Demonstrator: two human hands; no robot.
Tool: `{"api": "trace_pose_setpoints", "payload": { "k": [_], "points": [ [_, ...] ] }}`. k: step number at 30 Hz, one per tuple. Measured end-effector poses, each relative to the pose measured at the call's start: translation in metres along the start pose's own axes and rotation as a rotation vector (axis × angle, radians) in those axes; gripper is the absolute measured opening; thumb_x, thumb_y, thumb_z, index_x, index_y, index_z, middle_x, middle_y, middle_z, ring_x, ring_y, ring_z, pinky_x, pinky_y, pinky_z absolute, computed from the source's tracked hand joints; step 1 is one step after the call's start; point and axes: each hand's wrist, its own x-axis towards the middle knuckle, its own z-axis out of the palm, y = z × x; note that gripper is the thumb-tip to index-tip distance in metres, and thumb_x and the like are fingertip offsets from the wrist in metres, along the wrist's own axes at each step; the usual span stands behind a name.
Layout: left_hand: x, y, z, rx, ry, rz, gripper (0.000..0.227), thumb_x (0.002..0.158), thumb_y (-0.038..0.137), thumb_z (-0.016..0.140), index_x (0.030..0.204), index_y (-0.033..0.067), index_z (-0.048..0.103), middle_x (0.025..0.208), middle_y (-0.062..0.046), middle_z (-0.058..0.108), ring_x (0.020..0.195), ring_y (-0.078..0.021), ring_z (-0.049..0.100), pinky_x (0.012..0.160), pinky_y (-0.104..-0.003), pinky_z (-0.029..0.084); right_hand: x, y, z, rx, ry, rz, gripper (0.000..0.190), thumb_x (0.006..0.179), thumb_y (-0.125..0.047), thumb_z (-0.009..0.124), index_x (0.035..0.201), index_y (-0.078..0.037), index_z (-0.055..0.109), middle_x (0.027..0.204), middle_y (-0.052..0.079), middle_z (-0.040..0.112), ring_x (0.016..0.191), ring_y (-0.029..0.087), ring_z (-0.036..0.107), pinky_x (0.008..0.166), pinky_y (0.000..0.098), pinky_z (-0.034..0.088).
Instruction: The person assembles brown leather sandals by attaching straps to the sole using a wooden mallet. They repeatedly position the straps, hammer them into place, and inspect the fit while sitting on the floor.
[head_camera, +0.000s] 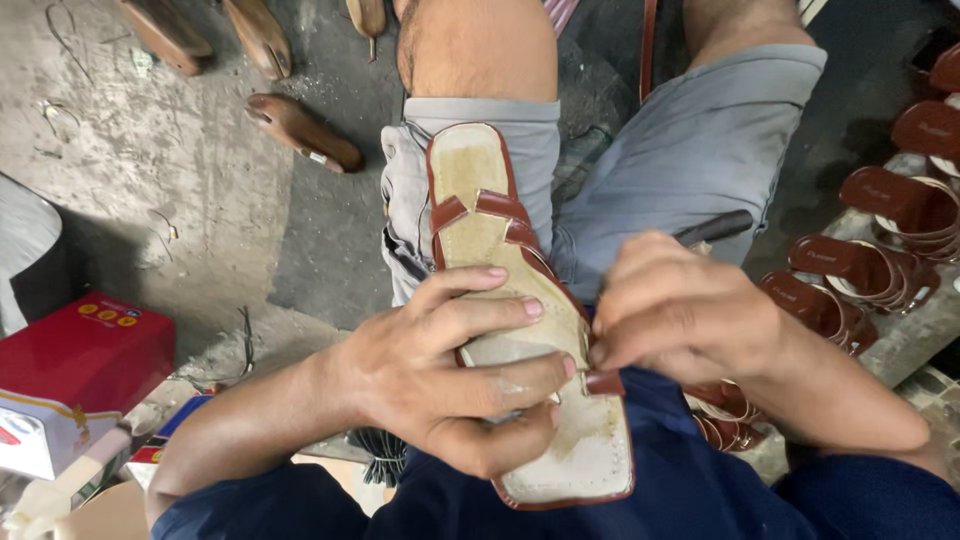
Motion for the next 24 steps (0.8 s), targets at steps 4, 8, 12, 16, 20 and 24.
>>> {"api": "trace_pose_setpoints", "payload": {
  "k": [4, 8, 12, 16, 20, 24],
  "points": [
    [0.002, -0.006, -0.006, 0.001, 0.011, -0.014, 0.038, 0.091, 0.013, 0.086, 0.117, 0.0241, 0.060, 0.132, 0.001, 0.065, 0.122, -0.0309, 0.059, 0.107, -0.051, 0.052, 0.003, 0.019, 0.007, 0.136, 0.096, -0.035, 0.015, 0.095, -0.023, 0.076, 0.099, -0.008, 0.076, 0.109, 0.009, 0.064, 0.093, 0.021, 0.061, 0.083, 0.0380, 0.047],
    [0.007, -0.006, -0.014, -0.065, -0.047, -0.090, 0.038, 0.091, 0.015, 0.086, 0.118, 0.0196, 0.061, 0.133, -0.003, 0.064, 0.126, -0.0327, 0.060, 0.109, -0.053, 0.053, 0.010, 0.020, 0.015, 0.236, 0.114, 0.046, 0.017, 0.099, -0.026, 0.074, 0.102, -0.009, 0.076, 0.110, 0.008, 0.060, 0.097, 0.021, 0.059, 0.083, 0.0339, 0.049],
    [0.017, -0.010, -0.025, -0.340, -0.030, -0.362, 0.068, 0.071, 0.029, 0.082, 0.129, 0.0104, 0.052, 0.133, -0.015, 0.058, 0.128, -0.0373, 0.058, 0.109, -0.057, 0.046, 0.039, -0.006, -0.019, 0.016, 0.160, 0.180, 0.014, 0.102, -0.020, 0.071, 0.104, -0.006, 0.075, 0.112, 0.014, 0.063, 0.102, 0.024, 0.066, 0.086, 0.0321, 0.057],
    [0.031, -0.011, 0.011, -0.592, 0.163, -0.810, 0.091, 0.096, 0.041, 0.079, 0.149, 0.0048, 0.015, 0.145, -0.019, 0.043, 0.131, -0.0275, 0.062, 0.114, -0.041, 0.054, 0.067, -0.039, -0.034, -0.107, 0.170, 0.333, 0.018, 0.107, -0.011, 0.067, 0.121, 0.000, 0.066, 0.120, 0.012, 0.065, 0.110, 0.017, 0.067, 0.098, 0.0280, 0.055],
    [0.031, -0.030, 0.056, -0.550, 0.131, -0.758, 0.097, 0.095, 0.039, 0.084, 0.146, -0.0011, 0.011, 0.138, -0.025, 0.044, 0.131, -0.0329, 0.053, 0.110, -0.041, 0.049, 0.063, -0.005, -0.041, -0.145, 0.031, 0.607, 0.023, 0.102, -0.012, 0.068, 0.119, 0.003, 0.070, 0.103, 0.008, 0.075, 0.093, 0.009, 0.069, 0.081, 0.0237, 0.057],
    [0.015, -0.029, 0.058, -0.408, -0.063, -1.087, 0.060, 0.091, 0.039, 0.078, 0.127, 0.0007, 0.050, 0.110, -0.017, 0.065, 0.091, -0.0208, 0.066, 0.080, -0.035, 0.055, 0.032, 0.045, -0.045, 0.003, 0.297, 0.757, 0.017, 0.106, -0.013, 0.068, 0.111, 0.002, 0.073, 0.095, 0.003, 0.074, 0.079, 0.006, 0.064, 0.067, 0.0209, 0.050]
  ]
}}
